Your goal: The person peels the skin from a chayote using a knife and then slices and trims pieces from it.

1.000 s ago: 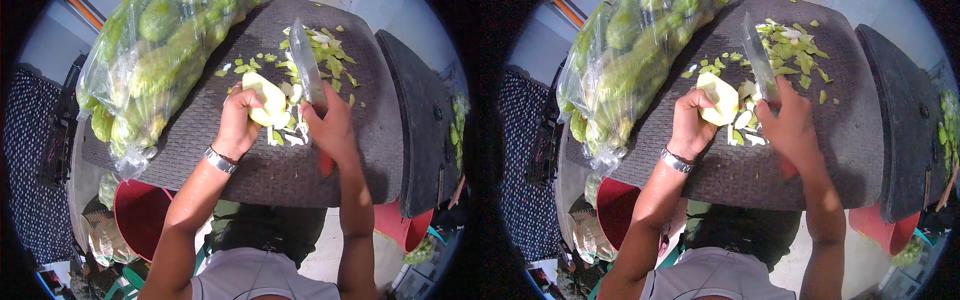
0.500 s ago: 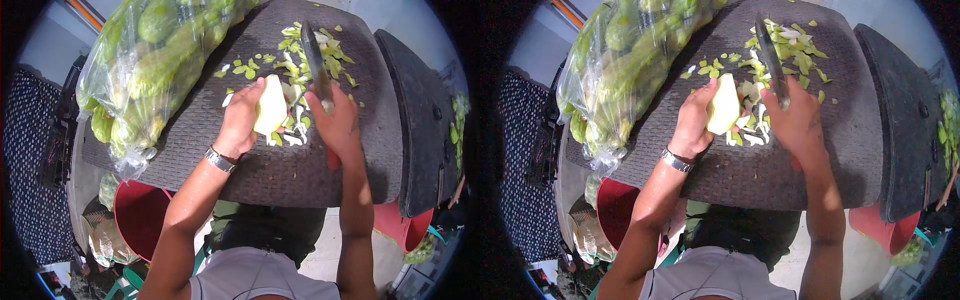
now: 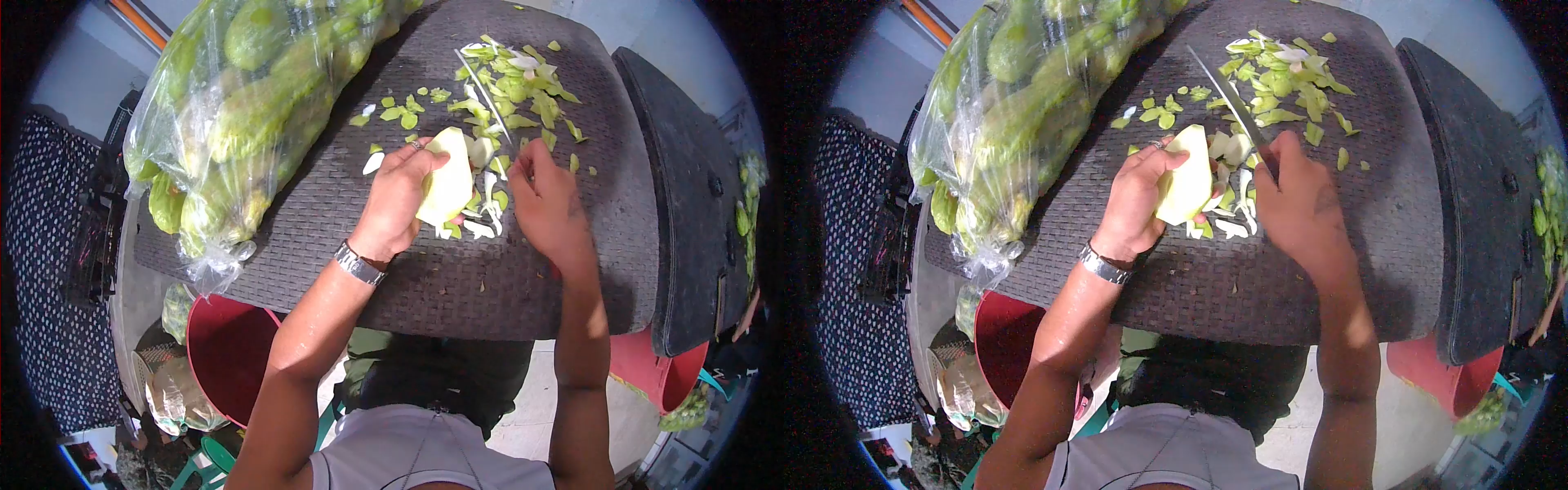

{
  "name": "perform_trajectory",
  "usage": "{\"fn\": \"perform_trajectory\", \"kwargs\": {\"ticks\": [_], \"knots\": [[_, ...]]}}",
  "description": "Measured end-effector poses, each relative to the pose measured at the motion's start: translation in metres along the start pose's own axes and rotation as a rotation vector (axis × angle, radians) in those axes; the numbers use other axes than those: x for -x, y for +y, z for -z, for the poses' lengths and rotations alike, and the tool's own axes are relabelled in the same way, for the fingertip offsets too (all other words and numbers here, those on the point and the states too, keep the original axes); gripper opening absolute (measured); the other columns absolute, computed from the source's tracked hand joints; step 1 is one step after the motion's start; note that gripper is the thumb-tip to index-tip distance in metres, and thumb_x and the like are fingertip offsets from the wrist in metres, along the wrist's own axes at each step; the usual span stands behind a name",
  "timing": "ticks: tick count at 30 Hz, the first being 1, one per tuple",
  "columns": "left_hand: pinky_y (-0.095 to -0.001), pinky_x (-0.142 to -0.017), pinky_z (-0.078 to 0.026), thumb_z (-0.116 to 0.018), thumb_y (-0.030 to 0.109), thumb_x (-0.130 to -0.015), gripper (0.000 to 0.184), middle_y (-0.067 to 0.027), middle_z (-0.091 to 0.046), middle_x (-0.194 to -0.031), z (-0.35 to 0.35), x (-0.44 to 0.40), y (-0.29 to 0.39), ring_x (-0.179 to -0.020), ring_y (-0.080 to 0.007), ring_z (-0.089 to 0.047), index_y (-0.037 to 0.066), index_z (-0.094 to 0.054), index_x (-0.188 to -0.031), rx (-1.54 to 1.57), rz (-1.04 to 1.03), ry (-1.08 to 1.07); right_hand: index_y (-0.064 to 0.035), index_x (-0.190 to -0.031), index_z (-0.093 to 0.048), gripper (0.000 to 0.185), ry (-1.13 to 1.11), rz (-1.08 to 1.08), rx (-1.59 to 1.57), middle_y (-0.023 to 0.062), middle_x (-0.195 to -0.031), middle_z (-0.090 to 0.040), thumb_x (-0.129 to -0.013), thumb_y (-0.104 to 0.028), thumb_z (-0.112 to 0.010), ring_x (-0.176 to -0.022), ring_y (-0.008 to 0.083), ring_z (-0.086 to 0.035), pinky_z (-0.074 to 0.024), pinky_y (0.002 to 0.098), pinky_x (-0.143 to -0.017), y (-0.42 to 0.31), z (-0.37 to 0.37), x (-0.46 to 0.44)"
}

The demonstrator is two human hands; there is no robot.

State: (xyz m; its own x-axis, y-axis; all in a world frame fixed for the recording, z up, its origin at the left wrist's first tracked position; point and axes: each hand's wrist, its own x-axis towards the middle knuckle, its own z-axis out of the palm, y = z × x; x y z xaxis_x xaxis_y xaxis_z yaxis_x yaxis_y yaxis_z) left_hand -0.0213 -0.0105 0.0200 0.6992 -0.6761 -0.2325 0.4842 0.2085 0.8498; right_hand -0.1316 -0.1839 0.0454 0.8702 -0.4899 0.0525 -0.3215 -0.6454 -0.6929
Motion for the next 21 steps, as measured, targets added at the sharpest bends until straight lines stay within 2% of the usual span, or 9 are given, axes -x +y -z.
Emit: {"fn": "perform_trajectory", "kwargs": {"ticks": [3,7,9,13,15,16,18,20,21], "knots": [[-0.0397,-0.055,-0.061,-0.051,0.030,-0.107,0.039,-0.0162,-0.073,-0.099,0.002,-0.001,0.001,-0.081,-0.0308,-0.076,-0.004,-0.060,-0.121,-0.014,0.008,-0.021,-0.0007,-0.108,-0.060,0.019,-0.042,-0.009,-0.047,0.0251,-0.093,-0.073,-0.098,-0.017,-0.062,-0.088,0.0451,-0.072,-0.0538,0.0510,-0.079,0.002,-0.002,-0.001],[-0.0376,-0.051,-0.061,-0.058,0.038,-0.107,0.043,-0.0138,-0.074,-0.095,0.005,-0.003,-0.002,-0.077,-0.0280,-0.076,-0.003,-0.061,-0.119,0.022,0.039,-0.034,-0.0012,-0.104,-0.061,0.029,-0.019,0.042,-0.031,0.0214,-0.084,-0.072,-0.098,-0.028,-0.069,-0.077,0.0403,-0.072,-0.0537,0.0479,-0.072,0.007,-0.005,-0.003],[-0.0353,-0.056,-0.061,-0.068,0.029,-0.102,0.035,-0.0117,-0.074,-0.097,0.002,-0.002,-0.001,-0.079,-0.0238,-0.076,-0.002,-0.062,-0.119,-0.065,0.024,-0.010,-0.0014,-0.102,-0.061,0.037,-0.064,-0.012,-0.021,0.0196,-0.081,-0.071,-0.096,-0.036,-0.073,-0.073,0.0374,-0.072,-0.0535,0.0460,-0.069,-0.005,0.003,-0.003],[-0.0269,-0.071,-0.059,-0.086,0.020,-0.088,0.034,-0.0050,-0.075,-0.094,-0.002,0.003,-0.007,-0.083,-0.0111,-0.072,0.001,-0.069,-0.111,-0.256,-0.199,0.011,-0.0022,-0.108,-0.060,0.053,-0.077,0.182,-0.106,0.0180,-0.080,-0.071,-0.091,-0.049,-0.078,-0.072,0.0352,-0.073,-0.0536,0.0437,-0.066,-0.006,0.006,-0.001],[-0.0267,-0.077,-0.058,-0.088,0.017,-0.084,0.039,-0.0058,-0.077,-0.099,-0.004,0.006,-0.004,-0.088,-0.0100,-0.071,0.000,-0.070,-0.113,-0.431,-0.261,0.002,-0.0026,-0.116,-0.059,0.058,-0.152,0.272,-0.144,0.0188,-0.081,-0.071,-0.090,-0.051,-0.079,-0.074,0.0366,-0.073,-0.0544,0.0443,-0.066,-0.011,0.011,0.002],[-0.0265,-0.080,-0.057,-0.089,0.016,-0.082,0.041,-0.0061,-0.077,-0.101,-0.004,0.007,-0.002,-0.090,-0.0094,-0.071,0.000,-0.070,-0.114,-0.518,-0.293,-0.002,-0.0038,-0.122,-0.057,0.060,-0.155,0.315,-0.174,0.0168,-0.079,-0.068,-0.090,-0.048,-0.080,-0.073,0.0309,-0.071,-0.0529,0.0415,-0.067,-0.010,0.008,0.004],[-0.0300,-0.079,-0.057,-0.089,0.015,-0.074,0.033,-0.0056,-0.079,-0.099,0.000,0.006,-0.006,-0.089,-0.0129,-0.074,0.002,-0.076,-0.102,-0.681,-0.350,0.024,-0.0060,-0.135,-0.053,0.065,-0.160,0.400,-0.235,0.0129,-0.075,-0.063,-0.089,-0.043,-0.082,-0.070,0.0195,-0.065,-0.0499,0.0360,-0.067,-0.004,-0.001,0.007],[-0.0312,-0.078,-0.057,-0.089,0.014,-0.072,0.025,-0.0052,-0.079,-0.095,-0.011,0.015,0.003,-0.088,-0.0151,-0.075,0.004,-0.078,-0.093,-0.834,-0.475,0.000,-0.0053,-0.140,-0.048,0.072,-0.155,0.508,-0.168,0.0189,-0.080,-0.066,-0.092,-0.052,-0.076,-0.076,0.0337,-0.071,-0.0535,0.0433,-0.070,0.000,-0.002,0.005],[-0.0324,-0.076,-0.057,-0.087,0.012,-0.071,0.017,-0.0046,-0.079,-0.090,-0.012,0.013,0.000,-0.084,-0.0177,-0.075,0.006,-0.079,-0.085,-0.733,-0.441,0.003,-0.0039,-0.138,-0.049,0.073,-0.135,0.543,-0.141,0.0210,-0.081,-0.067,-0.092,-0.055,-0.074,-0.077,0.0393,-0.071,-0.0544,0.0466,-0.070,0.003,-0.004,0.004]]}}
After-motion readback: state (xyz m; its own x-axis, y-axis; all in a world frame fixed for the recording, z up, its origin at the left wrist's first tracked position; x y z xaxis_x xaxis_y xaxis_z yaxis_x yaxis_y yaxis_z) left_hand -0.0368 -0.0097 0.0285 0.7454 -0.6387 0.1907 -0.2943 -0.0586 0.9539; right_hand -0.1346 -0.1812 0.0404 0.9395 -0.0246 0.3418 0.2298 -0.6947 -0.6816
